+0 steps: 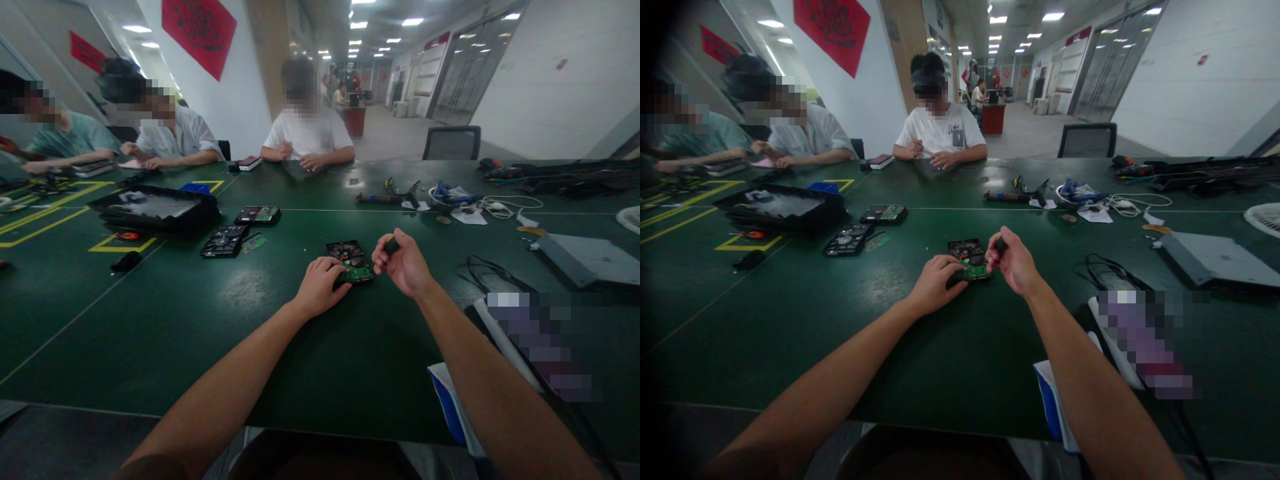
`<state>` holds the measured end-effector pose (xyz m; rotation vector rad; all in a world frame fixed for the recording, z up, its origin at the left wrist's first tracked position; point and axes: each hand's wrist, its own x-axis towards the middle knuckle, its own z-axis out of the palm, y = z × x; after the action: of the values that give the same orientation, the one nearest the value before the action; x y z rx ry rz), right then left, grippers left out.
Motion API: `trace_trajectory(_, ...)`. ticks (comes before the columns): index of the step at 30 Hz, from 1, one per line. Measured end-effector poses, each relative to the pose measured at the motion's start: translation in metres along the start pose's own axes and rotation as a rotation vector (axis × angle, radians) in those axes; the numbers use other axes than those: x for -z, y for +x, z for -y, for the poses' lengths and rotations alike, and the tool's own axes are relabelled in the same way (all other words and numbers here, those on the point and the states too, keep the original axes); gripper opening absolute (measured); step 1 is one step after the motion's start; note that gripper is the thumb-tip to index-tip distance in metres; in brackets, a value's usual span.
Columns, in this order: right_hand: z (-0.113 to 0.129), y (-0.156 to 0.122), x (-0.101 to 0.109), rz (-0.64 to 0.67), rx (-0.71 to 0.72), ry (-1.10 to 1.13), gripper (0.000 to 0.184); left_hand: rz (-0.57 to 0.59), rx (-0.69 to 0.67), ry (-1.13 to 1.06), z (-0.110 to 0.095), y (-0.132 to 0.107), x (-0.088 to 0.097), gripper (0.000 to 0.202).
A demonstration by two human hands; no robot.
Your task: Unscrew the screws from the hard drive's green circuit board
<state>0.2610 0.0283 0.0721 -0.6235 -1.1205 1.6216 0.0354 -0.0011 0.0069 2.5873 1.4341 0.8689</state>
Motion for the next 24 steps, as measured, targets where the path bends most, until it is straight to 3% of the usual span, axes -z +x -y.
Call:
trace_trajectory(5, 0.0011, 0.0004, 0.0001, -0.021, -0.020, -0.002, 0.057, -0.011, -0.008, -0.011, 0.0008, -0.0003, -0.0009, 0.032)
trace_trajectory(14, -0.0002, 0.0004, 0.0028, -0.064, 0.016, -0.004, 0.035, -0.022, -0.015, 0.001, -0.0003, -0.0001, 0.0007, 0.032)
trace_trajectory(24, 0.0032, 0.0001, 0.0009, -0.044, -0.012, -0.021, 0.043, -0.021, 0.078, 0.011, -0.0047, 0.0019, 0.0045, 0.040)
